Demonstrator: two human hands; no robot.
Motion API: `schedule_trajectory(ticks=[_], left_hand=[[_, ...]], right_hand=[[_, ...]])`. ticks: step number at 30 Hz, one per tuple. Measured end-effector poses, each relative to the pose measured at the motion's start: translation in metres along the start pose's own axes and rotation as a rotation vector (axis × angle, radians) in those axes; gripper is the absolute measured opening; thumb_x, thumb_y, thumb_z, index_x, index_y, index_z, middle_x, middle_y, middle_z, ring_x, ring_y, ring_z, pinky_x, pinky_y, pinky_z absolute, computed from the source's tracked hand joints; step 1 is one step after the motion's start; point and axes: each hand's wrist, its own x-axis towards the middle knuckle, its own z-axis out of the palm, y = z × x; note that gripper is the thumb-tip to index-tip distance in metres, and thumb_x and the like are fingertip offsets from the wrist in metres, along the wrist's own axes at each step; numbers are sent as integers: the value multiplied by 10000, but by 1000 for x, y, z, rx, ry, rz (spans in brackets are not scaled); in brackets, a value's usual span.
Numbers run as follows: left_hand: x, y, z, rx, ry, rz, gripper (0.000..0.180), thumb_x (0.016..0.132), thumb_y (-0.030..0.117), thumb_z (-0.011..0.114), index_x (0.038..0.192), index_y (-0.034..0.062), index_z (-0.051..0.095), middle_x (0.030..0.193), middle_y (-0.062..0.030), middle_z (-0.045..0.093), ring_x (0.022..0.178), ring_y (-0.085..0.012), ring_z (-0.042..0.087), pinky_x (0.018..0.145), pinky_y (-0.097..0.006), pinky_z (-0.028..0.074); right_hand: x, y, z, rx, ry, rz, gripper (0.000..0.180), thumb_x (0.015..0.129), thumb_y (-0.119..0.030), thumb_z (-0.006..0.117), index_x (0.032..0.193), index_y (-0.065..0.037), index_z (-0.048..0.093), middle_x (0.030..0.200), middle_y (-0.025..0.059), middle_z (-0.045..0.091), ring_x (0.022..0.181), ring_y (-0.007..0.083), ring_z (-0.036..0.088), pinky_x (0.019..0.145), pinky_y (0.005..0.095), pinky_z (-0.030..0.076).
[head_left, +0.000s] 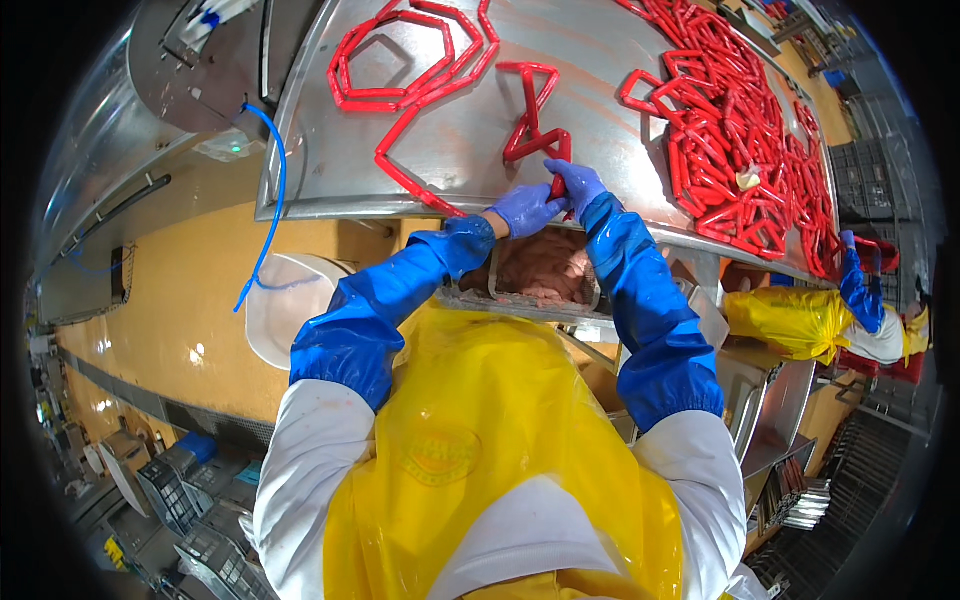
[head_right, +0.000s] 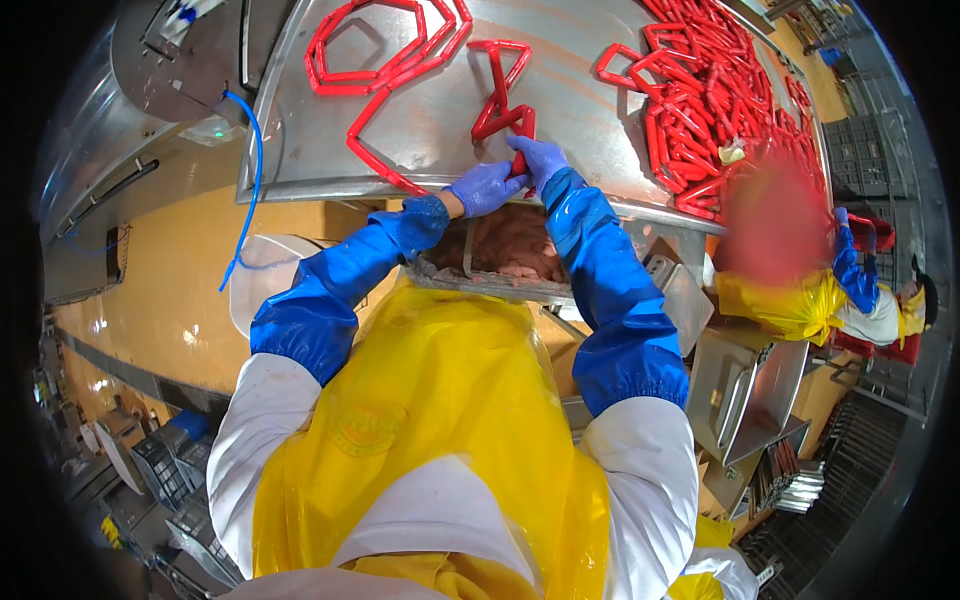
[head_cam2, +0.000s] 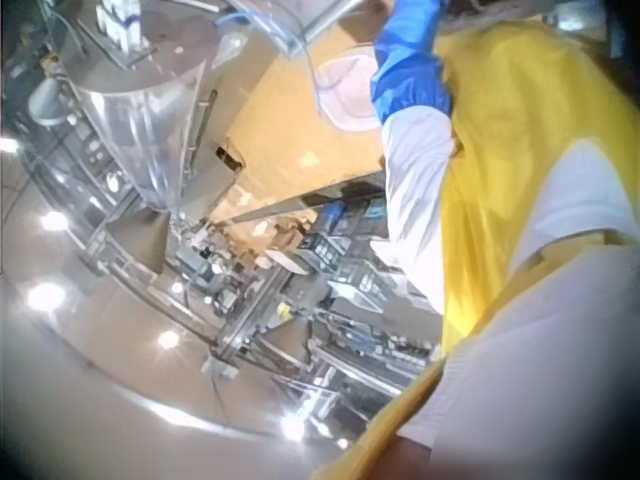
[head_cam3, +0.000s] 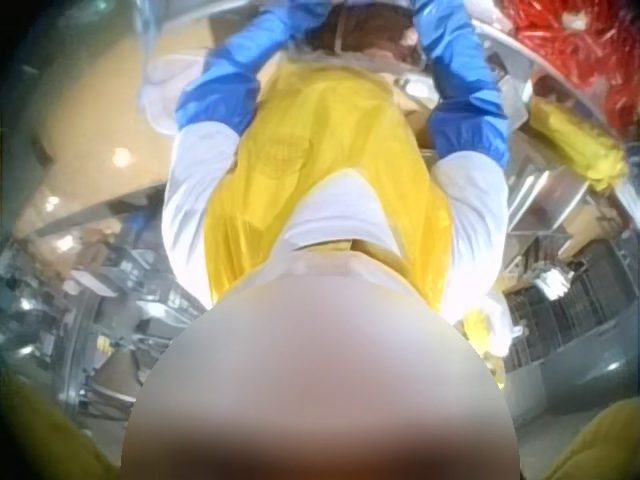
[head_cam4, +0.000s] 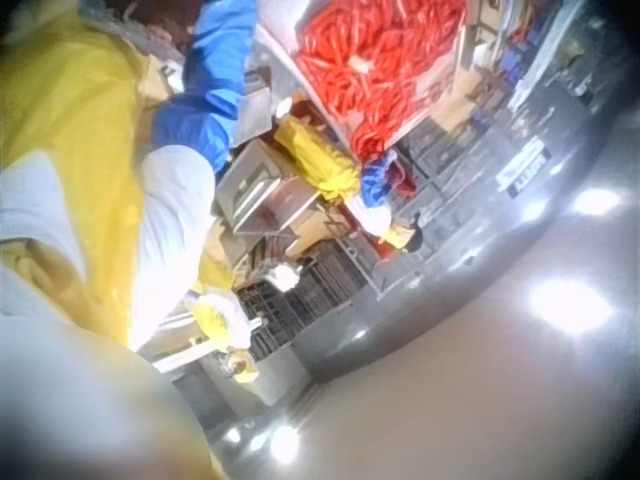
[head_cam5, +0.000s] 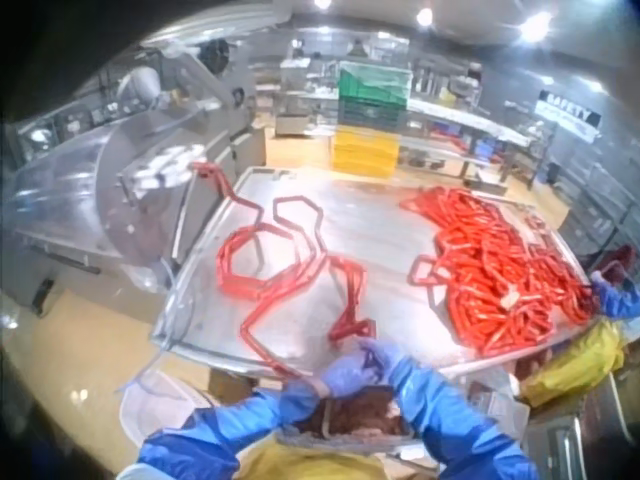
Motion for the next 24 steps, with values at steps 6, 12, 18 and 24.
schedule_trajectory(ticks=[6,12,18,24], left_hand=[[14,-43,8,29,188,-168,404,979,382,489,1050,11,631,994,-268,656,944,-466,609,806,-521,476],[-6,-46,12,53,-119,-329,413,950,409,531,1090,46,669,954,-212,689,907,-393,655,809,-459,498],[-19,-37,31,86,-146,-257,427,911,393,557,1104,20,632,1047,-260,664,981,-435,629,860,-484,493],[-42,-13,10,429,-338,-86,346,892,322,549,1075,38,625,975,-250,655,943,-429,630,828,-496,483]], right_hand=[[35,-57,-11,-427,93,-256,548,864,-600,638,899,-53,648,588,10,458,469,144,427,429,325,342],[-63,-130,-22,199,-297,-388,473,991,-488,496,1106,-70,683,646,-20,430,532,92,437,452,262,342],[-54,84,-8,-215,98,71,523,869,-554,666,893,-32,670,620,19,545,528,213,558,440,390,410],[-10,80,-26,291,-70,44,388,846,-484,714,830,-102,651,494,-21,407,387,120,402,380,323,314]])
